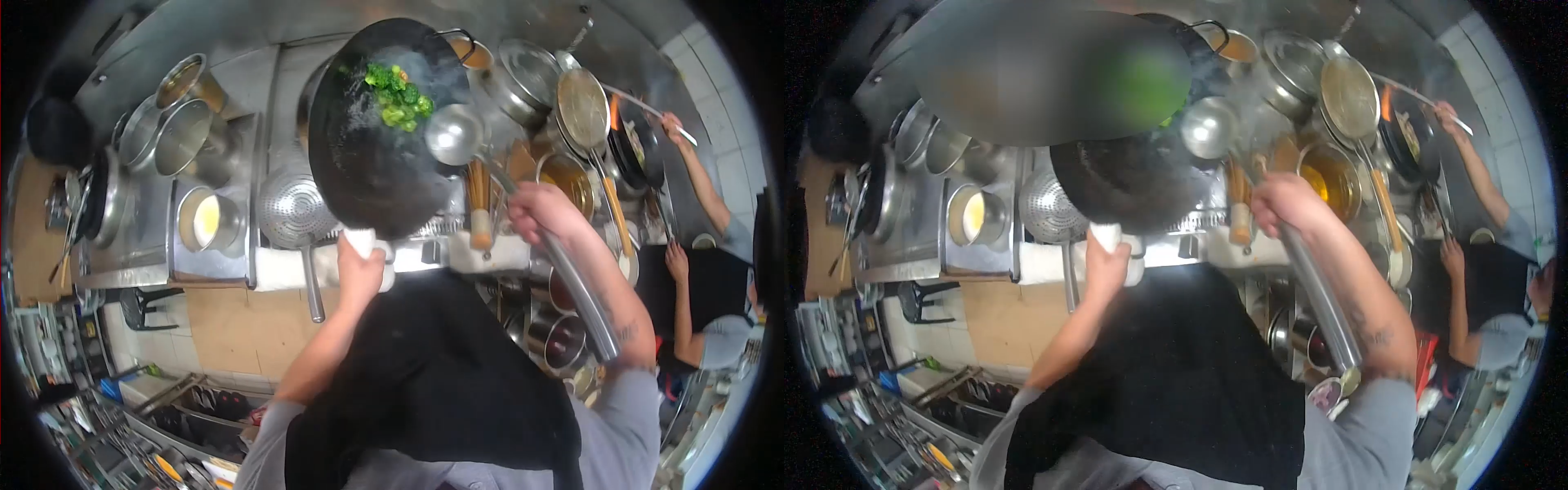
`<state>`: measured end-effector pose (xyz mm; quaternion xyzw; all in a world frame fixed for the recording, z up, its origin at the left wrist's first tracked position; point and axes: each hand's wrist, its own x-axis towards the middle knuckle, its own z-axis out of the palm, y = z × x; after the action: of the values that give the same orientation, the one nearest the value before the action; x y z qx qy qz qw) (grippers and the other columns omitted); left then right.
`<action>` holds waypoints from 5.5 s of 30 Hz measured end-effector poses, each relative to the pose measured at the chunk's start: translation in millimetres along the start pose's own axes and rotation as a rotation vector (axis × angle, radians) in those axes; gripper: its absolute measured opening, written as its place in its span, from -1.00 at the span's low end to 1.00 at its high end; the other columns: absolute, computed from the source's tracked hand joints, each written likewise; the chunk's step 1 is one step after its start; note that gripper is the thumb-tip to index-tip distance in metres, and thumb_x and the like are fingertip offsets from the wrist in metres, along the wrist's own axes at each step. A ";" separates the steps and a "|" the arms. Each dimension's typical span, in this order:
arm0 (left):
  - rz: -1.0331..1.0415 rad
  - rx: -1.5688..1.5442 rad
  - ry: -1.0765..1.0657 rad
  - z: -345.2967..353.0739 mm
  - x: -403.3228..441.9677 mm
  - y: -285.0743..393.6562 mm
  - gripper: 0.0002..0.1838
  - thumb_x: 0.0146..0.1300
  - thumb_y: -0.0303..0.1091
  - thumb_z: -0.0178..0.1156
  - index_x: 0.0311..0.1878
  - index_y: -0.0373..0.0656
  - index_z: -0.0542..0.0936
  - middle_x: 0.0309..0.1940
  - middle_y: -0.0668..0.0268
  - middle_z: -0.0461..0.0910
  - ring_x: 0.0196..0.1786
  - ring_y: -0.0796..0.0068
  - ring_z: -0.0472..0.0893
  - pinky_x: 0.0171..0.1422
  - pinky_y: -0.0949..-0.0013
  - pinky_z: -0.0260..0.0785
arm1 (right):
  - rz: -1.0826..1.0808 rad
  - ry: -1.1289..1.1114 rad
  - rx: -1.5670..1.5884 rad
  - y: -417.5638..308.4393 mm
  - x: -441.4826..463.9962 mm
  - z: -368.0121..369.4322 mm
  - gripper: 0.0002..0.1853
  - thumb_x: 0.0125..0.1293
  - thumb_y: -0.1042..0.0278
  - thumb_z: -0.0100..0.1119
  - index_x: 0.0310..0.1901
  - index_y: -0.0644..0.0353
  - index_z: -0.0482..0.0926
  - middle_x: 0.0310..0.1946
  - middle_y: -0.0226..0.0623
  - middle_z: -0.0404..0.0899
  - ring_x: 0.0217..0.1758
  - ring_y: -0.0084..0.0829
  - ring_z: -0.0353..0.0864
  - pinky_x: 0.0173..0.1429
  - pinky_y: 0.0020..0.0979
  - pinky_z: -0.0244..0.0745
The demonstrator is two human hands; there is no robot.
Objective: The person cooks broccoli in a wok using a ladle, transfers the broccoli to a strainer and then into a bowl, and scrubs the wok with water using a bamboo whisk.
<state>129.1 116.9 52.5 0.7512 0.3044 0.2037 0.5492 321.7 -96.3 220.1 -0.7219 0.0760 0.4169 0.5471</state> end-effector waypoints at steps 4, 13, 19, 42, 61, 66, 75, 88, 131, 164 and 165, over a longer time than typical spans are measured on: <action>-0.029 -0.113 0.046 1.0 -27.1 -17.5 -0.43 0.04 -0.54 0.12 0.21 -0.34 0.36 0.01 0.04 0.49 0.09 0.18 0.53 0.24 0.23 0.34 | 0.212 -0.183 0.382 1.2 -15.2 25.1 -0.79 0.42 0.42 -0.06 -0.43 0.06 0.28 -0.61 -0.57 0.31 -0.73 -0.76 0.19 -0.74 -0.64 0.17; -0.578 -0.747 -0.085 10.3 -17.8 -28.3 -0.68 0.17 -0.58 0.04 0.02 -0.36 0.42 -0.18 0.11 0.56 -0.12 0.15 0.65 0.01 0.13 0.57 | 0.167 -0.513 0.780 54.2 13.4 -9.4 -0.95 0.46 0.47 -0.09 -0.12 0.20 0.32 -0.52 -0.51 0.32 -0.65 -0.77 0.26 -0.69 -0.65 0.22; -0.736 -0.927 -0.287 31.2 50.8 -17.8 -0.72 0.34 -0.47 -0.11 0.01 -0.48 0.38 -0.03 -0.24 0.57 -0.05 -0.18 0.66 0.04 -0.12 0.63 | 0.100 -0.502 0.756 23.0 6.5 -15.3 -0.73 0.46 0.45 -0.14 0.13 0.27 0.40 -0.52 -0.53 0.32 -0.71 -0.75 0.24 -0.77 -0.63 0.23; -0.086 -1.630 0.685 -20.7 -256.7 -62.7 -0.52 0.38 -0.14 0.13 0.27 -0.20 0.48 0.11 0.18 0.63 0.09 0.26 0.66 0.28 0.18 0.47 | 0.588 -1.460 -0.440 32.0 -57.5 202.3 -0.50 0.47 0.51 -0.35 0.43 0.28 0.09 -0.53 -0.38 0.23 -0.76 -0.66 0.25 -0.81 -0.54 0.42; 0.568 -1.435 1.114 -4.0 -527.7 -40.2 -0.64 0.44 -0.25 0.00 0.18 -0.23 0.51 -0.07 0.13 0.66 -0.05 0.27 0.68 0.12 0.20 0.55 | -0.115 -2.482 -1.862 371.7 -388.4 220.7 -0.32 0.27 0.54 -0.03 0.46 0.27 0.15 -0.63 -0.34 0.38 -0.77 -0.56 0.32 -0.66 -0.45 0.30; 0.619 -1.470 1.081 -2.9 -558.7 -47.0 -0.59 0.44 -0.19 0.00 0.21 -0.22 0.48 -0.05 0.12 0.65 -0.03 0.24 0.67 0.15 0.18 0.54 | -1.445 -2.797 -1.491 443.5 -388.5 220.9 -0.34 0.23 0.52 0.01 0.42 0.23 0.23 -0.56 0.04 0.50 -0.54 -0.16 0.53 -0.28 -0.19 0.47; 0.547 -1.619 0.894 -24.8 -553.2 -66.5 -0.51 0.44 -0.09 -0.01 0.28 -0.21 0.43 0.00 0.08 0.63 0.02 0.18 0.66 0.21 0.14 0.51 | -0.428 -2.654 -1.612 434.3 -382.8 247.2 -0.43 0.30 0.44 0.12 0.35 0.32 0.30 -0.63 -0.43 0.44 -0.77 -0.56 0.33 -0.62 -0.52 0.28; -0.135 -1.712 0.389 -49.6 -344.6 -116.6 -0.42 0.38 -0.11 0.07 0.36 -0.26 0.35 0.19 0.04 0.55 0.18 0.07 0.59 0.34 0.00 0.42 | 0.708 -1.431 0.180 139.9 -54.1 182.3 -0.66 0.54 0.36 -0.13 0.29 -0.11 0.30 -0.56 -0.48 0.22 -0.71 -0.68 0.22 -0.76 -0.62 0.12; -0.665 -0.951 -0.245 101.3 153.2 -23.5 -0.64 0.27 -0.35 0.14 0.04 -0.39 0.39 -0.19 0.04 0.55 -0.20 0.08 0.67 -0.12 0.00 0.61 | -0.365 0.875 -0.674 -11.8 195.6 -72.6 -0.57 0.13 0.33 0.12 0.01 0.44 0.54 -0.02 0.27 0.59 0.12 0.10 0.61 0.15 -0.11 0.51; -0.763 -1.000 -0.348 56.0 84.5 -2.9 -0.54 0.42 -0.15 0.05 0.22 -0.30 0.40 0.04 0.05 0.57 0.09 0.15 0.62 0.21 0.10 0.52 | -0.388 -0.230 0.587 26.1 -13.2 -91.2 -0.61 0.44 0.51 -0.12 0.28 0.28 0.27 -0.49 -0.45 0.30 -0.71 -0.73 0.21 -0.73 -0.62 0.18; -0.709 -1.046 -0.429 47.9 76.5 -23.8 -0.53 0.42 -0.19 0.03 0.26 -0.33 0.38 0.08 0.04 0.56 0.12 0.13 0.61 0.20 0.10 0.54 | -0.406 -0.160 0.506 24.5 -5.8 -93.6 -0.66 0.43 0.51 -0.10 0.22 0.26 0.29 -0.50 -0.46 0.31 -0.71 -0.74 0.21 -0.73 -0.62 0.18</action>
<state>210.2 140.5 12.7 0.2642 0.2779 -0.0225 0.9233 352.7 -187.7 211.2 -0.5285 -0.0117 0.3225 0.7852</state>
